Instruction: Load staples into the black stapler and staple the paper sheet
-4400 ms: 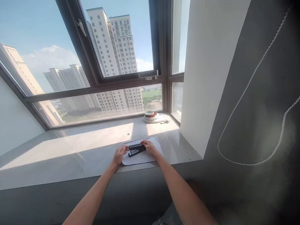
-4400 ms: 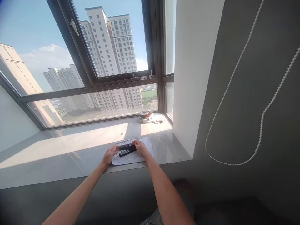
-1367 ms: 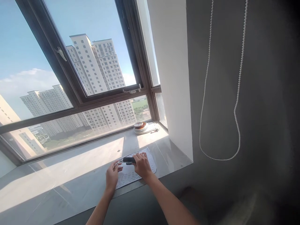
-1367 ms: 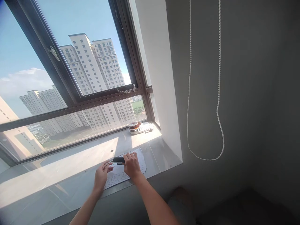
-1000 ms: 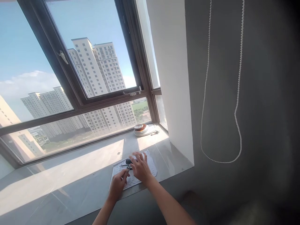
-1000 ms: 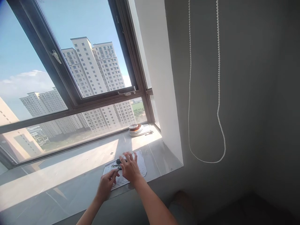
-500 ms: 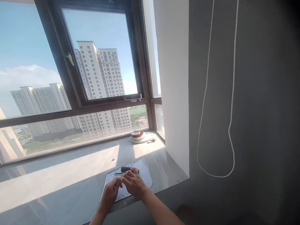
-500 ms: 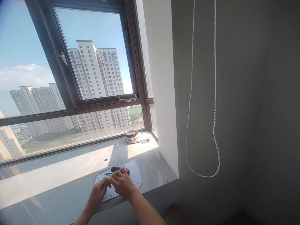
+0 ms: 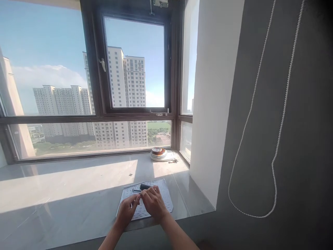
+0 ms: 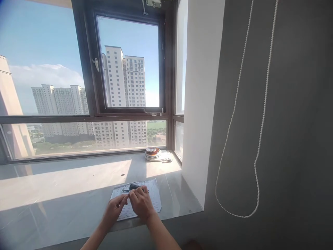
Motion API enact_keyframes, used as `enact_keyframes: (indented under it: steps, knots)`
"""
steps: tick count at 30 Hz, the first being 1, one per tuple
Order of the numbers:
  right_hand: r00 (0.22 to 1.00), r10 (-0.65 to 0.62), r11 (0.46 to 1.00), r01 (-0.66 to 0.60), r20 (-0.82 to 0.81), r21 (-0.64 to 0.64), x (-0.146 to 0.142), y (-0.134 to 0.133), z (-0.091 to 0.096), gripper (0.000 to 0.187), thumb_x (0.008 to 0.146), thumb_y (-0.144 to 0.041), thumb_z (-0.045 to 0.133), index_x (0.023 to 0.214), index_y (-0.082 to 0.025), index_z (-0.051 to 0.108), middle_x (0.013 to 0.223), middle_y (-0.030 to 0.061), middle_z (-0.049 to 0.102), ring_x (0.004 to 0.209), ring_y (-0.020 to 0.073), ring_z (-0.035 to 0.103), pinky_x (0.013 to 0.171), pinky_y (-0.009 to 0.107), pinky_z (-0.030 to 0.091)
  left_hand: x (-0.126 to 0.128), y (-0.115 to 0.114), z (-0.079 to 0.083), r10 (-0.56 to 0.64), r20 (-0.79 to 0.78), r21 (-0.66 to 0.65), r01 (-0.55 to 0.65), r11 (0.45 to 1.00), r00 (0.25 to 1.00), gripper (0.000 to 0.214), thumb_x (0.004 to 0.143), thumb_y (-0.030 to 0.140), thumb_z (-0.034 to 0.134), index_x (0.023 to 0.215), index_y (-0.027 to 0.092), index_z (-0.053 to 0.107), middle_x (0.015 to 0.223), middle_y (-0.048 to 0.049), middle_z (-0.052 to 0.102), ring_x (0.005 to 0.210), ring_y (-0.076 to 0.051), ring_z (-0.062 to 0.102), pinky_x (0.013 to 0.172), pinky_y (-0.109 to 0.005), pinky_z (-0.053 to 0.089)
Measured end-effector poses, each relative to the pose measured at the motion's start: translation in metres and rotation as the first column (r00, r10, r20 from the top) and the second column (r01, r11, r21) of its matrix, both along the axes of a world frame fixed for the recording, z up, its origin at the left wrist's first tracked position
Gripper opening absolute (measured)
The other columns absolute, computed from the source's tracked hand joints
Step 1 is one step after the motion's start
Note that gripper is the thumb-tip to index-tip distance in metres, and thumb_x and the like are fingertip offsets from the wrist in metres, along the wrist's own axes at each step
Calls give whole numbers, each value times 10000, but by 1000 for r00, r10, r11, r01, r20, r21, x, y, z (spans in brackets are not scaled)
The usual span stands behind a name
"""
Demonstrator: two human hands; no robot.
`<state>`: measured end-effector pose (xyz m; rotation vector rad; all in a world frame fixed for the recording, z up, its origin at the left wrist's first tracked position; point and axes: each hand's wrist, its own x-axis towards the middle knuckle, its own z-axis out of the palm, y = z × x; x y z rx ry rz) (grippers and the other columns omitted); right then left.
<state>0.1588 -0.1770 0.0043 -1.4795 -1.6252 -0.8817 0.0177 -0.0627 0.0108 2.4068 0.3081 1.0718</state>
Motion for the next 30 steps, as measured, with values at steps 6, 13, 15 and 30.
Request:
enact_keyframes:
  steps: [6,13,15,30]
  knots:
    - [818,-184,983,166,-544,-83,61,-16,13,193,999,-262,536,1043,-219,720,972,64,763,875,220,677,878,363,475,-2,2,-4,96,29,-121,-91,988,995,413,1029,440,440,865,202,736,727,-31,692,605,-170,610,597,-256,472]
    - [561,-537,831,228,-629,-507,170,-26,9,214,901,-216,631,1044,-178,784,995,98,792,918,240,725,848,315,530,-5,-2,1,79,-1,-214,-78,974,997,394,1023,460,458,956,190,736,698,-11,652,554,-144,549,560,-241,441]
    - [573,-549,818,220,-609,-531,179,-20,4,217,909,-232,637,1056,-187,789,1020,92,784,982,242,710,868,309,527,-6,-4,2,73,-13,-224,-74,972,997,399,1020,472,459,949,192,734,704,-13,654,537,-141,539,543,-243,441]
    - [577,-577,804,275,-578,-527,195,-6,-12,411,896,-286,624,1295,-203,675,1211,122,650,1182,291,576,1025,367,453,35,119,54,424,-68,-259,-426,867,903,264,881,318,501,992,183,699,955,-86,782,947,-275,746,905,-452,606]
